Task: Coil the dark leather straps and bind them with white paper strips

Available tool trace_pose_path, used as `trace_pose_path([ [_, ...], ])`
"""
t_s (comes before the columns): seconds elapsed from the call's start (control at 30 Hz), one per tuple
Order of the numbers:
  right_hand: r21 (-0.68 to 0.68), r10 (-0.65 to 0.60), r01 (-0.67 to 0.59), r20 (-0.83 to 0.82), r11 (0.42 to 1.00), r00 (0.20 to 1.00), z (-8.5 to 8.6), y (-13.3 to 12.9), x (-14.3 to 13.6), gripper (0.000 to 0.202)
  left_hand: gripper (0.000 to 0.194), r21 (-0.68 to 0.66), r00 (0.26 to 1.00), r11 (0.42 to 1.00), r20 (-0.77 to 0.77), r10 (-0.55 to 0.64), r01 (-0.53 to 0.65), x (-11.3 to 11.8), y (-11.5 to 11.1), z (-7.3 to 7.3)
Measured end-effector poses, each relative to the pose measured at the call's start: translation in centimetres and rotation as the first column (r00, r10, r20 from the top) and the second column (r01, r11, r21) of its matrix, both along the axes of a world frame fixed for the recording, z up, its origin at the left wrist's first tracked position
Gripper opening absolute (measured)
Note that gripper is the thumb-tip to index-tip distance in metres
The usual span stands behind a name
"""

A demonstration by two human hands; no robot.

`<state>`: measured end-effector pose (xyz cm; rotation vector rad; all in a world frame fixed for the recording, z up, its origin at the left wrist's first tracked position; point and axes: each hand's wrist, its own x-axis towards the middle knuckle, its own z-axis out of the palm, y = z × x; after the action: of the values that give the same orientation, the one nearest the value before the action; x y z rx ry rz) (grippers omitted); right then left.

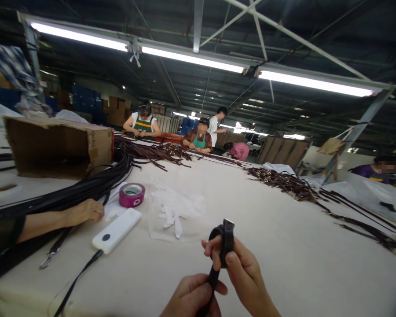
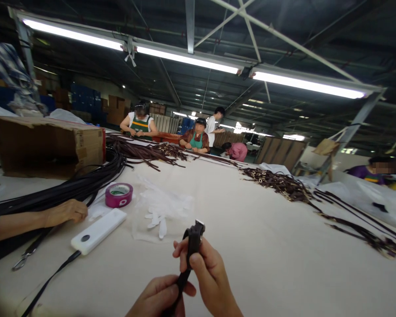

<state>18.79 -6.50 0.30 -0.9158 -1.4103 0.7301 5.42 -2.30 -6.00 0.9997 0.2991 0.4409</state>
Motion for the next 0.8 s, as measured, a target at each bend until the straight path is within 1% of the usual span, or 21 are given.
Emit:
trace_pose_path([
  [0.03, 0.008, -0.022, 0.021, 0.126, 1.000, 0.992, -0.1, -0.2, 0.2, 0.028, 0.057, -0.038, 1.000, 0.999, 0.020, -0.006, 0.007, 0.1, 0.1, 0.0],
  [0.07, 0.025, -0.043, 0.037, 0.252, 0.999, 0.967, -0.3, -0.4, 0.4, 0.024, 0.054, -0.073, 0.999, 0.997, 0.039, -0.016, 0.019, 0.2, 0.2, 0.1],
  [0.13, 0.081, -0.083, 0.051, 0.469, 0.995, 0.879, -0.8, -0.8, 0.8, 0.022, 0.045, -0.122, 0.996, 0.991, 0.065, -0.052, 0.060, 0.3, 0.3, 0.5],
  [0.2, 0.076, -0.093, 0.059, 0.607, 0.995, 0.789, -1.4, -1.1, 1.1, 0.029, 0.033, -0.168, 0.993, 0.981, 0.079, -0.086, 0.098, 0.1, 0.4, 0.8],
  [0.23, 0.057, -0.086, 0.064, 0.639, 0.996, 0.764, -1.7, -1.3, 1.2, 0.034, 0.027, -0.194, 0.992, 0.976, 0.086, -0.088, 0.103, 0.1, 0.4, 0.9],
  [0.27, 0.027, -0.059, 0.054, 0.654, 0.998, 0.754, -1.9, -1.5, 1.2, 0.039, 0.020, -0.219, 0.993, 0.971, 0.093, -0.079, 0.098, 0.0, 0.4, 0.9],
  [0.3, -0.007, -0.029, 0.044, 0.644, 0.999, 0.764, -2.1, -1.5, 1.2, 0.042, 0.014, -0.244, 0.993, 0.966, 0.099, -0.064, 0.087, 0.0, 0.3, 0.9],
  [0.37, -0.051, 0.017, 0.015, 0.574, 0.999, 0.819, -2.5, -1.6, 0.9, 0.044, 0.008, -0.278, 0.994, 0.958, 0.106, -0.040, 0.068, -0.1, 0.3, 0.6],
  [0.43, -0.088, 0.034, 0.011, 0.492, 0.996, 0.870, -2.8, -1.5, 0.4, 0.043, 0.006, -0.300, 0.994, 0.952, 0.106, -0.032, 0.063, -0.1, 0.4, 0.4],
  [0.5, -0.114, 0.029, 0.025, 0.447, 0.993, 0.894, -3.2, -1.3, 0.0, 0.041, 0.007, -0.365, 0.994, 0.930, 0.113, -0.005, 0.046, -0.2, 0.6, 0.5],
  [0.57, -0.122, 0.058, -0.005, 0.439, 0.992, 0.897, -3.6, -1.0, -0.2, 0.039, 0.012, -0.481, 0.992, 0.875, 0.129, 0.019, 0.046, -0.6, 0.8, 1.0],
  [0.63, -0.134, 0.088, -0.030, 0.452, 0.991, 0.888, -4.0, -0.9, -0.2, 0.035, 0.015, -0.591, 0.990, 0.802, 0.143, 0.000, 0.085, -1.2, 0.9, 1.7],
  [0.73, -0.146, 0.115, -0.043, 0.534, 0.988, 0.837, -4.5, -1.0, 0.2, 0.034, 0.019, -0.672, 0.982, 0.716, 0.149, -0.121, 0.190, -2.4, 1.1, 2.3],
  [0.8, -0.101, 0.109, -0.061, 0.594, 0.993, 0.797, -4.7, -1.3, 0.4, 0.035, 0.021, -0.713, 0.968, 0.656, 0.166, -0.188, 0.250, -3.0, 1.2, 2.2],
])
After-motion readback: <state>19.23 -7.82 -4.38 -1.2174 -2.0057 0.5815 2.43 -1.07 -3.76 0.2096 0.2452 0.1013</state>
